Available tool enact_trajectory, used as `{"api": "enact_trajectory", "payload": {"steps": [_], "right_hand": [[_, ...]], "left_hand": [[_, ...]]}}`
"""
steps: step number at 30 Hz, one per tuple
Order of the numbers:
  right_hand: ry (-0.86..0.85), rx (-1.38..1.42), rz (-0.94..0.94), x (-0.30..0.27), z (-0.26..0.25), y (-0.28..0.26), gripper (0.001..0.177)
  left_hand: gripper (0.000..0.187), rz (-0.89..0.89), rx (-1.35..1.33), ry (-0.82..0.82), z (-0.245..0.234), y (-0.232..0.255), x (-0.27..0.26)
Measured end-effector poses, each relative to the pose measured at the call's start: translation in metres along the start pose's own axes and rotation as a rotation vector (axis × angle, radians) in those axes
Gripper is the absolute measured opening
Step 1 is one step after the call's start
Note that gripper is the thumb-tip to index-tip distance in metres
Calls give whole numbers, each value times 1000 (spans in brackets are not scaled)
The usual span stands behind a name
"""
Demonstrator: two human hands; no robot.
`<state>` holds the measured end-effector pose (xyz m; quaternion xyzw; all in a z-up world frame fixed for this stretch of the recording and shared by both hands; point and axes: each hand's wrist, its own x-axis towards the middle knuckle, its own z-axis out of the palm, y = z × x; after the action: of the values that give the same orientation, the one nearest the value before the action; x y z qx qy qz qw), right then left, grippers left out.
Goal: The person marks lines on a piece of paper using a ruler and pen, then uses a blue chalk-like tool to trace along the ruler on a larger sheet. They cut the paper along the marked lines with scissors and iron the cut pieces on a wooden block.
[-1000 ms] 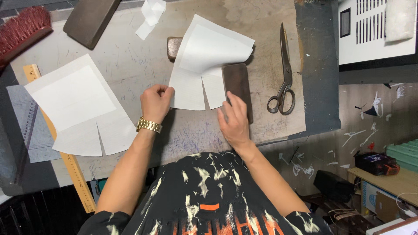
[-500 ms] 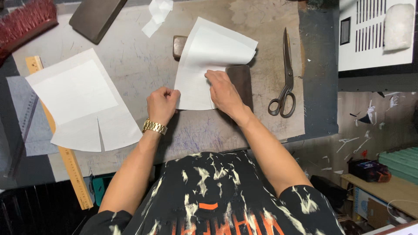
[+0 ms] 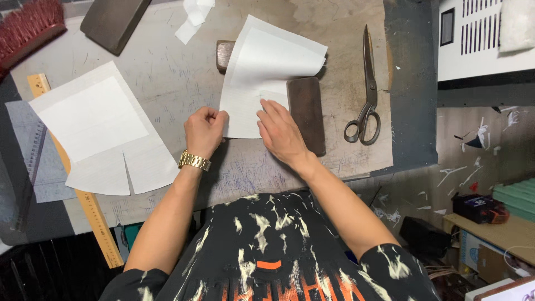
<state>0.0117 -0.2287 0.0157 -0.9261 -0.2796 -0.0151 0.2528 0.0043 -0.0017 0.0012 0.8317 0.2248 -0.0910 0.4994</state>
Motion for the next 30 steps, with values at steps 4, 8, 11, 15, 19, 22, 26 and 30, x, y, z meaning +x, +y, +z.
{"api": "enact_trajectory", "payload": {"steps": [4, 8, 11, 15, 19, 22, 26, 30], "right_hand": [[-8, -142, -60, 18, 17, 9, 25], [-19, -137, -50, 10, 16, 3, 27], [-54, -122, -31, -10, 8, -14, 30], [-97, -132, -25, -48, 4, -30, 29], [-96, -145, -22, -64, 3, -31, 29], [-84, -145, -13, -67, 4, -31, 28], [-55, -162, -25, -68, 4, -30, 27], [-51, -144, -21, -69, 3, -29, 26]], "left_hand": [[19, -9, -2, 35, 1, -4, 3], [19, -43, -80, 31, 4, -16, 10], [20, -17, -45, 31, 6, -20, 14], [19, -20, -22, 25, 3, -17, 10], [19, 26, 38, 29, 6, -24, 12], [19, 23, 37, 26, 5, -27, 13], [20, 6, 27, 22, 5, -24, 13], [20, 36, 34, 31, 7, -27, 13]]}}
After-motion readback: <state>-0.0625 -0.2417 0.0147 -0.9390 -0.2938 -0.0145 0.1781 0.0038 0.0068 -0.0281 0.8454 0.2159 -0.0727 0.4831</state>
